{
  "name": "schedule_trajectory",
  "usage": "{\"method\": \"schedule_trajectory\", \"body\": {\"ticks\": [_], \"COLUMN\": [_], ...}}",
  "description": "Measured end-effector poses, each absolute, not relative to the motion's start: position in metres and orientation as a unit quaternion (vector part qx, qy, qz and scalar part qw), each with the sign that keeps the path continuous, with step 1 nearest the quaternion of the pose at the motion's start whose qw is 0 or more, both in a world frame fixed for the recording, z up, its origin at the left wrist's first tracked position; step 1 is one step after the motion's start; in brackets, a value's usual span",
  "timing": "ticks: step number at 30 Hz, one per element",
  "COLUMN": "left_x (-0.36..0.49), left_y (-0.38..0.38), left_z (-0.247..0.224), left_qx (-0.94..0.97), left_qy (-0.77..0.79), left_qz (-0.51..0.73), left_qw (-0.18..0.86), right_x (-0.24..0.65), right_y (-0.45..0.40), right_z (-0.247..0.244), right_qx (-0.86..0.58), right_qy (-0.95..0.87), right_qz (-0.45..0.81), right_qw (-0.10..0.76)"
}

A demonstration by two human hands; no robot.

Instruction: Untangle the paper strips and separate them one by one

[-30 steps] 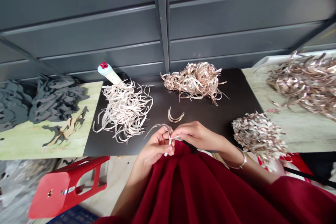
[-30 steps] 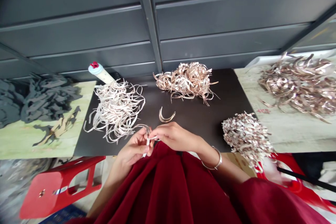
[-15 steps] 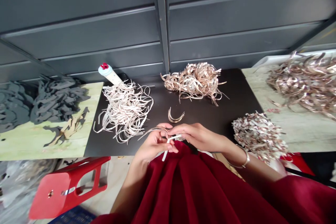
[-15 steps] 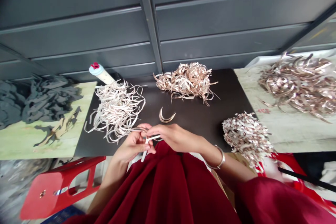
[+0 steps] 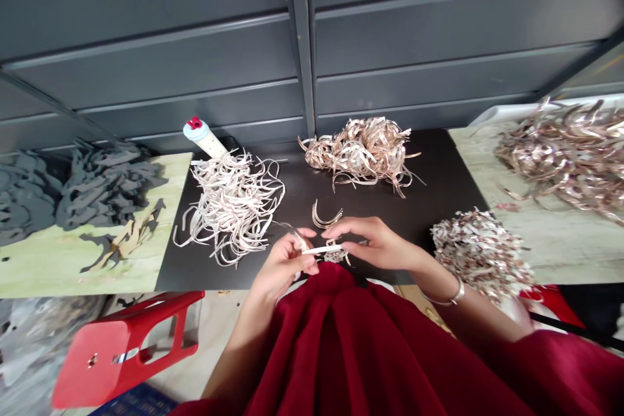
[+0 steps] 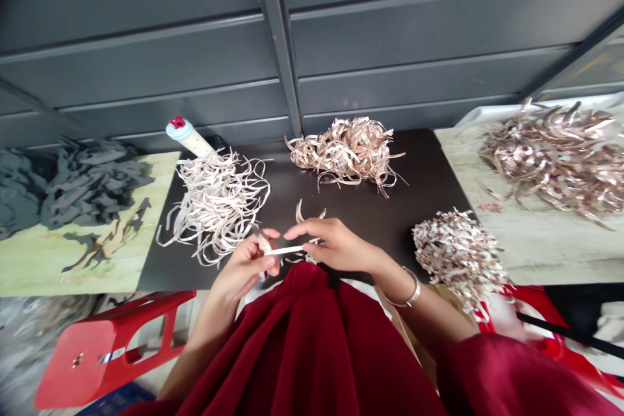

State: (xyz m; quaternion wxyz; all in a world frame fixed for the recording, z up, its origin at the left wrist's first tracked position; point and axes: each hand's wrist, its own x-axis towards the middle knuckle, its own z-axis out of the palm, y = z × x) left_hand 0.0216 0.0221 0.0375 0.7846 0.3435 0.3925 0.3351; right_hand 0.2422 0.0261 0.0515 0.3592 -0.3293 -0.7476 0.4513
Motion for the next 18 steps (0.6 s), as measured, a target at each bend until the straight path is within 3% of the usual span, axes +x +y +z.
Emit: {"method": "schedule_trajectory", "body": {"ticks": [10, 14, 18], "left_x": [0.011, 0.012, 0.016], "left_y": [0.011, 0.012, 0.013], "left_z": [0.026, 0.026, 0.026], "left_qx": [0.376, 0.479, 0.603], "left_qy": [0.36, 0.42, 0.486], "left_qz": [0.239, 0.258, 0.229], "left_qw": [0.82, 0.726, 0.59], "right_x": [0.266, 0.262, 0.262], "right_y": [0.042, 0.041, 0.04], "right_z": [0.039, 0.037, 0.033], "right_qx": [-0.341, -0.315, -0.328], "right_qy": [-0.646, -0.647, -0.602], "right_qz": [0.539, 0.57, 0.589], "right_qw": [0.418, 0.395, 0.428]}}
